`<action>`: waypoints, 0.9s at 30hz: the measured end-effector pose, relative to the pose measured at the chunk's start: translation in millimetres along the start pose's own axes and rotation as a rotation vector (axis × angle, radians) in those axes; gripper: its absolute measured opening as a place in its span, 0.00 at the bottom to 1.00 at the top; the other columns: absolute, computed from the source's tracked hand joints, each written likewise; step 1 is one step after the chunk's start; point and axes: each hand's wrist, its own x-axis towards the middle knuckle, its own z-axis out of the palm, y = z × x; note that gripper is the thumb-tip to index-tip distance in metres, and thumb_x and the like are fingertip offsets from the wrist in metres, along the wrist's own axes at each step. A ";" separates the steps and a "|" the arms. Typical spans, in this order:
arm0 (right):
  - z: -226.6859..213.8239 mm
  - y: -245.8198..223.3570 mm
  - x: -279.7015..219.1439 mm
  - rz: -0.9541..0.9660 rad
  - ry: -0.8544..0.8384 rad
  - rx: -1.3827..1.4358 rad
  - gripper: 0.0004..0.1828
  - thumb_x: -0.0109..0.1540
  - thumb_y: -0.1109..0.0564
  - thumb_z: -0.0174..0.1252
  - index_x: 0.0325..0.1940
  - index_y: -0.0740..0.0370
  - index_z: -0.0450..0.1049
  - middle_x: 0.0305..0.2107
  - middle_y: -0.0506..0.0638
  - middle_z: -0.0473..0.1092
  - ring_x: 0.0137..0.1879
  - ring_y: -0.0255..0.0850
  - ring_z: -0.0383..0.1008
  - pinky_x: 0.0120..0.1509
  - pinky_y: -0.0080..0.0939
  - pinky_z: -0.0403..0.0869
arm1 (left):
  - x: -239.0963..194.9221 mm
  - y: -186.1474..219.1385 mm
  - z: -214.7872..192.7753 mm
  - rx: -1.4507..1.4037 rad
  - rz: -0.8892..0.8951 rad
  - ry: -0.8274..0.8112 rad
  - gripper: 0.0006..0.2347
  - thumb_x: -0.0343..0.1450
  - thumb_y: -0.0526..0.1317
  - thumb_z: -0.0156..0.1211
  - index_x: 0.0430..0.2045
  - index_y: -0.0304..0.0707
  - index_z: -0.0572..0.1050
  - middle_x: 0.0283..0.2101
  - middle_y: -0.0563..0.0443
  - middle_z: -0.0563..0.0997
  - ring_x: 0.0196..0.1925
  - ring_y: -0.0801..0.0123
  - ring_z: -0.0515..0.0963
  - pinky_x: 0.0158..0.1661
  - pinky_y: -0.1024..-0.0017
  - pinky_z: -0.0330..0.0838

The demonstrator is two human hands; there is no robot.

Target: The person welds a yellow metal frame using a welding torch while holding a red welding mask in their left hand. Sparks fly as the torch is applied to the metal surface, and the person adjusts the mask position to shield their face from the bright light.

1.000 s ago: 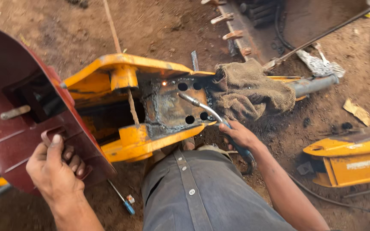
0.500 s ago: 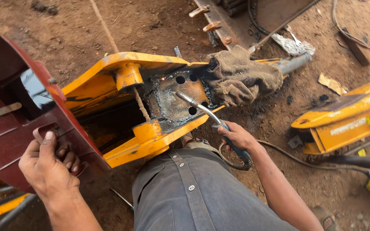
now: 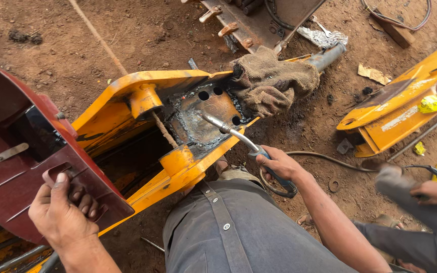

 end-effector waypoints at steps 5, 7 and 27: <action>-1.4 -16.2 1.0 -0.009 0.019 -0.030 0.28 0.62 0.34 0.55 0.51 0.58 0.70 0.22 0.45 0.66 0.23 0.32 0.69 0.27 0.35 0.72 | -1.9 -3.4 -8.7 -0.033 -0.021 -0.005 0.12 0.79 0.37 0.56 0.25 0.37 0.66 0.18 0.56 0.63 0.13 0.79 0.59 0.13 0.77 0.49; -4.2 -26.8 5.8 -0.019 0.024 -0.096 0.28 0.63 0.34 0.54 0.52 0.59 0.69 0.22 0.45 0.66 0.23 0.32 0.68 0.26 0.36 0.72 | -2.5 -6.8 -12.9 -0.040 -0.030 0.005 0.11 0.79 0.37 0.57 0.26 0.37 0.66 0.19 0.56 0.63 0.12 0.78 0.59 0.13 0.77 0.50; -27.5 -104.5 75.5 0.084 -0.131 -0.293 0.31 0.65 0.31 0.49 0.48 0.63 0.70 0.21 0.45 0.63 0.20 0.33 0.66 0.23 0.36 0.71 | -41.6 -3.4 -13.8 0.087 -0.110 0.104 0.10 0.76 0.40 0.60 0.27 0.35 0.70 0.19 0.57 0.66 0.13 0.82 0.60 0.13 0.78 0.51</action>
